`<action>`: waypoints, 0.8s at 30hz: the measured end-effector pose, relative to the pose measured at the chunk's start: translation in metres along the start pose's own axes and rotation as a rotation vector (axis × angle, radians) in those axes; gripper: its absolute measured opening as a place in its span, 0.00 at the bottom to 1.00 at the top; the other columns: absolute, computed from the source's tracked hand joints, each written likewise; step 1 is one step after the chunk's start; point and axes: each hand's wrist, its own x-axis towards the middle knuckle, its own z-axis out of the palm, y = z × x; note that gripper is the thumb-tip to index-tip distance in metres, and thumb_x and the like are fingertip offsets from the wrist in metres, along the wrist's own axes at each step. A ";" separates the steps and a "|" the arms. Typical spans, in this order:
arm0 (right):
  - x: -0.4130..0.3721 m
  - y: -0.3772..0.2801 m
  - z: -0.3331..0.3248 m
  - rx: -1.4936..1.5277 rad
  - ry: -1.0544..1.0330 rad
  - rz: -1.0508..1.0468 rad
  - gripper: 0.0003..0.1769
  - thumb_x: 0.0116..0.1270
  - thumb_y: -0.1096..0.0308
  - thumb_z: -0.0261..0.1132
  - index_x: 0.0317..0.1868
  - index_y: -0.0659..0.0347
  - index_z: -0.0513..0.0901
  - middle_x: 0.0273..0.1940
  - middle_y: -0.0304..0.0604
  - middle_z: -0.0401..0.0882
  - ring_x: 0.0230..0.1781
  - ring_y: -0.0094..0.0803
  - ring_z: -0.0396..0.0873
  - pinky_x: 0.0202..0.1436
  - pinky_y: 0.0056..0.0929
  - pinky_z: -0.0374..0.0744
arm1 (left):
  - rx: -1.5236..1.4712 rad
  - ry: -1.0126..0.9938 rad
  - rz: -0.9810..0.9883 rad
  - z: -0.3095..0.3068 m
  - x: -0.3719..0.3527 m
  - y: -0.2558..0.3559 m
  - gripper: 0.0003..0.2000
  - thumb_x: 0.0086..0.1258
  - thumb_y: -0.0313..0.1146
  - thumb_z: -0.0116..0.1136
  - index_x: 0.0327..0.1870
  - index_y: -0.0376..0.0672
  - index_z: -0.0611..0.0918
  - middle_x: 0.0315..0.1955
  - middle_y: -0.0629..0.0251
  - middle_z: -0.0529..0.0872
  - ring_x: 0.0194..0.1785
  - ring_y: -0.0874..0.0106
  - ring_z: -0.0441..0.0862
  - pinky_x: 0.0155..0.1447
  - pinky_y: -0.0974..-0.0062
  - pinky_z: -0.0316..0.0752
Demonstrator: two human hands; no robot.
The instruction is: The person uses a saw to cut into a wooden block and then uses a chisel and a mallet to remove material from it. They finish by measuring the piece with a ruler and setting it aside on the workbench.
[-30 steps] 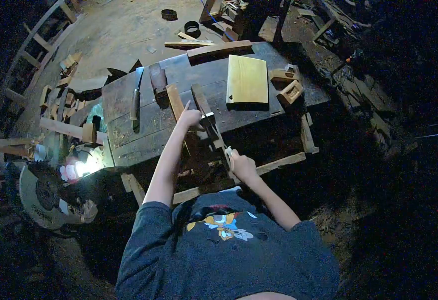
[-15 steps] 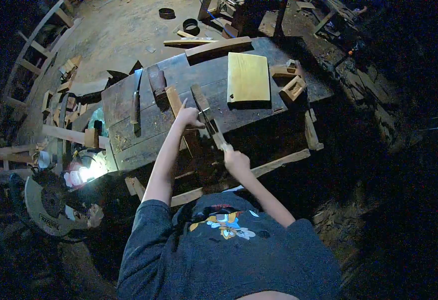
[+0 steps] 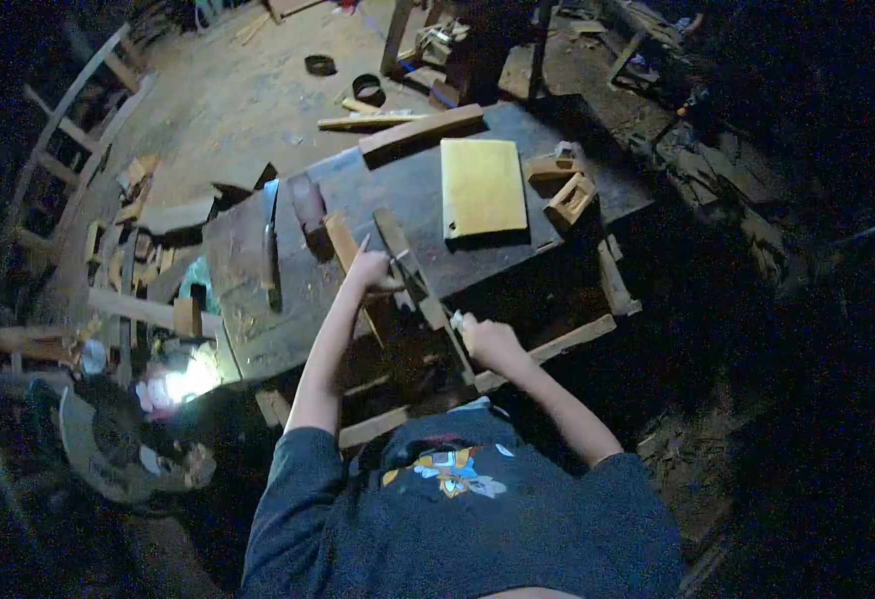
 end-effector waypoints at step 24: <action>0.006 -0.035 0.020 0.161 0.113 0.137 0.08 0.51 0.70 0.45 0.31 0.64 0.66 0.20 0.54 0.72 0.21 0.46 0.73 0.22 0.41 0.71 | -0.068 0.116 0.114 0.017 -0.003 0.006 0.26 0.30 0.58 0.54 0.23 0.43 0.76 0.18 0.62 0.77 0.28 0.67 0.75 0.56 0.63 0.51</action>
